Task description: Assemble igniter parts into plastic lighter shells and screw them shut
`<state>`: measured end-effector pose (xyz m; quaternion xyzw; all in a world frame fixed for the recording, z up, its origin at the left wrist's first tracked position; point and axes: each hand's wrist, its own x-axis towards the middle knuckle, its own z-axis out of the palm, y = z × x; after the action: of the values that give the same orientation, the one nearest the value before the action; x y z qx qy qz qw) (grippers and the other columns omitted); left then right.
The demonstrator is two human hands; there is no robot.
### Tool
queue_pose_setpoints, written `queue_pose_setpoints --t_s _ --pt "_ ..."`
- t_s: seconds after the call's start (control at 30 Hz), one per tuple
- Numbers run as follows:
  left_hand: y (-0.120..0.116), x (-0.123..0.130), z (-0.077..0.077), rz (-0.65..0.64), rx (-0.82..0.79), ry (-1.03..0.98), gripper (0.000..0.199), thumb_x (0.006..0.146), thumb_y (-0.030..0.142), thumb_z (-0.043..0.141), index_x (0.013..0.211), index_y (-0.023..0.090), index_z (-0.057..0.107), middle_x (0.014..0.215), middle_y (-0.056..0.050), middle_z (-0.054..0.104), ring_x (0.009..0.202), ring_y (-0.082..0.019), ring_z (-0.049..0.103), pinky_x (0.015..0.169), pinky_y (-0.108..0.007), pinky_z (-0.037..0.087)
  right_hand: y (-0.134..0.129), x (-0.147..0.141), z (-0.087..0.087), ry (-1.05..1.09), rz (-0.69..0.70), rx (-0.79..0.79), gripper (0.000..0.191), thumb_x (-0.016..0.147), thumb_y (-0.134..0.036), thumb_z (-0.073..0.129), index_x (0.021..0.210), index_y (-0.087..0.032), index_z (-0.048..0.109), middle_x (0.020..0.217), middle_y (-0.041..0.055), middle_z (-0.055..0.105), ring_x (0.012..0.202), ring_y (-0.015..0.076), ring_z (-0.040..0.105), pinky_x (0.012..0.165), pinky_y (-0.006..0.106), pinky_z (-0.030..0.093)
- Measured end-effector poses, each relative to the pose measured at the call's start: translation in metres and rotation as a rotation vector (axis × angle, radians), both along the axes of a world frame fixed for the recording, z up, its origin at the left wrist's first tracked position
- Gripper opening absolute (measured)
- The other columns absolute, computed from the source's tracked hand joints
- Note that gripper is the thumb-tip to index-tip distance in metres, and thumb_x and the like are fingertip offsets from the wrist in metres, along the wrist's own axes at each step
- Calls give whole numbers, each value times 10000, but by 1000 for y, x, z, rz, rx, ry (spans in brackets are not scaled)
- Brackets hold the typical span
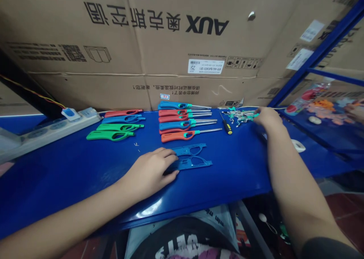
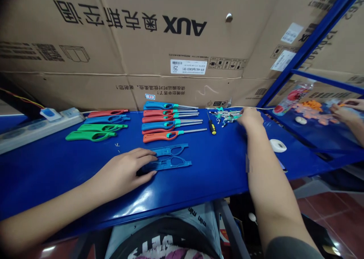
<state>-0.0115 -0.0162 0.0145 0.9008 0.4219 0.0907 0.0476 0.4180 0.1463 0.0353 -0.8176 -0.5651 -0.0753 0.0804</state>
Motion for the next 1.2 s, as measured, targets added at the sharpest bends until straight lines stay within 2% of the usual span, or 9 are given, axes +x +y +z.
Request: queue_pose_setpoints --t_s 0.1,0.17,0.43,0.6,0.67,0.77,0.87,1.0,1.2 --pt "2 -3 -5 3 3 -48 309 940 425 631 1136 196 699 1194 -82 707 1106 -287 664 907 -441 584 3 7 -13 16 -121 -61 433 705 -116 675 1128 -177 746 1216 225 636 1068 391 645 799 451 552" --pt "3 -5 -9 11 4 -72 300 943 426 629 1132 204 700 1196 -73 706 1113 -278 658 913 -435 581 6 6 -19 24 -134 -77 440 710 -126 689 1136 -220 742 1257 187 631 1134 380 627 857 444 553" --pt "6 -7 -14 -5 25 -134 277 946 404 626 1115 195 693 1184 -74 706 1103 -265 651 925 -416 567 15 4 -29 75 0 -101 396 706 -167 708 1094 -243 736 1171 97 717 1072 287 674 881 336 531" --pt "7 -7 -15 -16 18 -155 278 948 409 619 1117 201 692 1174 -79 704 1095 -268 650 921 -416 563 9 15 -24 54 -99 -68 551 665 -128 680 1206 -229 706 1249 180 660 1102 355 645 860 440 544" --pt "7 -8 -15 -20 7 -164 277 947 406 619 1116 199 692 1170 -82 703 1097 -269 646 927 -420 560 7 19 -22 55 -156 -73 505 663 -132 667 1157 -222 730 1239 204 652 1087 379 641 820 480 550" --pt "8 -8 -15 -21 -10 -179 275 944 404 624 1111 196 692 1168 -83 701 1100 -269 641 933 -424 558 6 23 -21 74 -179 -96 364 664 -147 653 1000 -224 770 1119 182 692 984 351 668 770 472 553" --pt "8 -8 -14 -24 -20 -189 268 941 397 629 1111 200 695 1163 -83 701 1096 -266 641 934 -421 557 6 23 -21 102 -138 -108 234 683 -172 645 875 -211 773 982 145 723 872 300 688 753 424 546" --pt "8 -9 -14 -20 -23 -196 261 938 404 633 1099 209 701 1160 -77 701 1096 -266 642 942 -423 553 3 19 -19 147 -39 -116 220 684 -157 654 863 -192 777 881 105 750 815 252 704 739 331 525" --pt "10 -9 -15 -23 -22 -189 261 943 414 628 1093 211 698 1170 -74 695 1108 -263 634 954 -426 546 -1 15 -11 162 49 -101 389 701 -95 609 1047 -178 766 1010 90 764 952 211 708 805 249 505"
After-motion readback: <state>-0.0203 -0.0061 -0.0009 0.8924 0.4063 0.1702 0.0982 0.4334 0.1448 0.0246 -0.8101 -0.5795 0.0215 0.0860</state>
